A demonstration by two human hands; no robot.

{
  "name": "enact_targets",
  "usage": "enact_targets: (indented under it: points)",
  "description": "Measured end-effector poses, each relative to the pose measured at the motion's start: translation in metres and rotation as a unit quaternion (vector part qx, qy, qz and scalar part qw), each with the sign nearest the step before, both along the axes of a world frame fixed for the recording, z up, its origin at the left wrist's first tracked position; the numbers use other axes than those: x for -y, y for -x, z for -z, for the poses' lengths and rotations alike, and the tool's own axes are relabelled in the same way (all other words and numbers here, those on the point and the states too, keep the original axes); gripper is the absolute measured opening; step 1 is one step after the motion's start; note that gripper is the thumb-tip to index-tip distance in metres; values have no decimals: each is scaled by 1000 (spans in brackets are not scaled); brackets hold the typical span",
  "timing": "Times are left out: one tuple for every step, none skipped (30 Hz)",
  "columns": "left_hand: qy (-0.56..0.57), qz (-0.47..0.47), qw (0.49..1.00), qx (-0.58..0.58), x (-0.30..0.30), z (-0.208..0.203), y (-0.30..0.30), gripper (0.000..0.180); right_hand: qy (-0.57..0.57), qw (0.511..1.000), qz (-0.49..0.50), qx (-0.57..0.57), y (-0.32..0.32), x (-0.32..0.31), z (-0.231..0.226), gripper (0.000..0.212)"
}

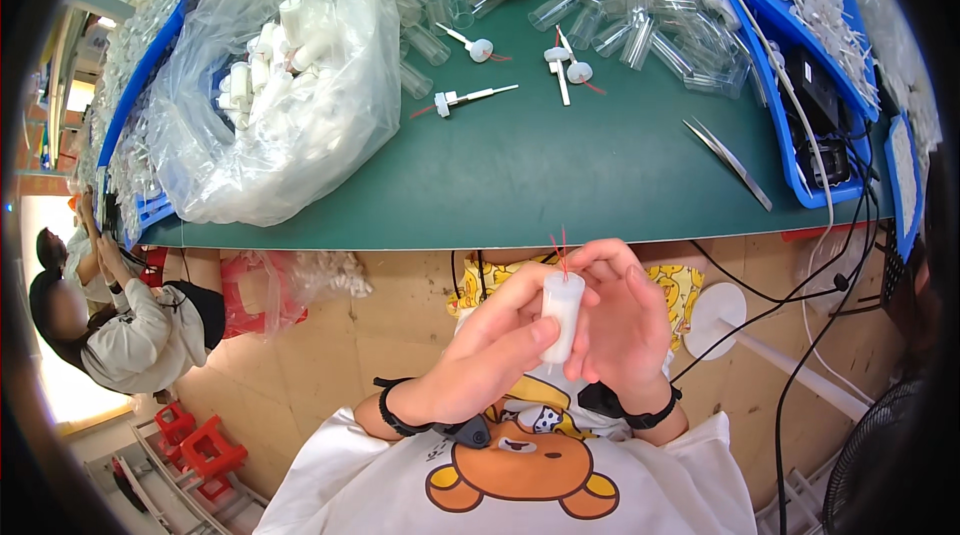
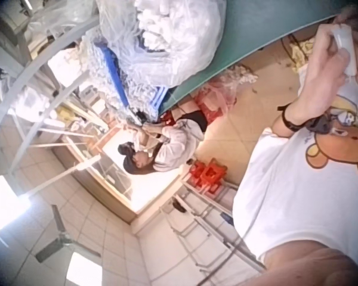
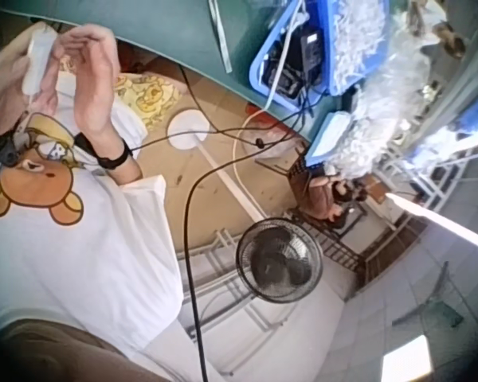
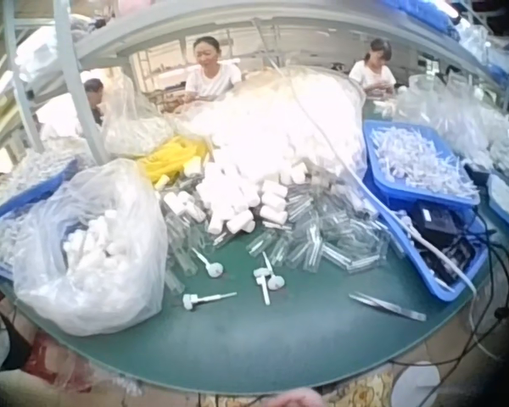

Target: The person assembles small white cylindrical components by inserting a thin rod into them and then placing them into clear plastic tubes. They handle the components one at a time, repeating the process multiple times.

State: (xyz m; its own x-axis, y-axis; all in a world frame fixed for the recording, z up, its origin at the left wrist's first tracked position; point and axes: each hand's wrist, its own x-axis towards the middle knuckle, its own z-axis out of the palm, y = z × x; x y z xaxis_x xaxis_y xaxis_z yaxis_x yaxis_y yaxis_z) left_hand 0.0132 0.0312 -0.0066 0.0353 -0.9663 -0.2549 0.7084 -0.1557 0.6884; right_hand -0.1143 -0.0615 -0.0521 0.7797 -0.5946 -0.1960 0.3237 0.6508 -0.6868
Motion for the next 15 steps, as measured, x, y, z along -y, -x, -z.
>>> enact_targets:
  points:
    - [6,0,1000,6,0,0,0,44,38,999,15,4,0,0,-1,45]
    - [29,8,1000,-2,-1,1,-2,40,75,997,29,8,0,-1,-2,43]
    - [52,15,998,-10,-1,3,-3,35,112,993,43,13,0,-1,-3,41]
    - [75,23,997,-18,-1,3,-4,32,153,987,49,13,1,-1,-4,42]
    - [79,24,996,-19,-2,4,-5,32,193,979,55,13,1,0,-4,45]
    - [82,25,996,-19,-3,4,-5,31,233,970,62,13,2,0,-5,48]
    - [86,25,996,-19,-4,4,-5,31,283,957,59,21,1,2,-6,54]
    - [83,12,996,-21,-5,3,-3,32,332,941,56,29,0,4,-8,60]
    - [79,-2,997,-22,-6,1,-1,33,380,923,53,37,-1,5,-10,67]
    - [75,-15,997,-24,-6,0,0,34,403,913,48,33,0,6,-12,72]
    - [87,-12,996,-16,-6,2,-1,35,426,903,44,28,0,6,-15,77]
    - [99,-9,995,-9,-6,4,-1,36,449,892,39,24,0,7,-16,82]
    - [110,-6,994,-1,-6,5,-2,38,451,891,43,23,0,6,-17,82]
    - [109,-2,994,4,-6,6,-2,39,452,890,49,21,0,5,-18,82]
    - [108,1,994,9,-6,6,-3,41,454,889,54,19,0,4,-18,82]
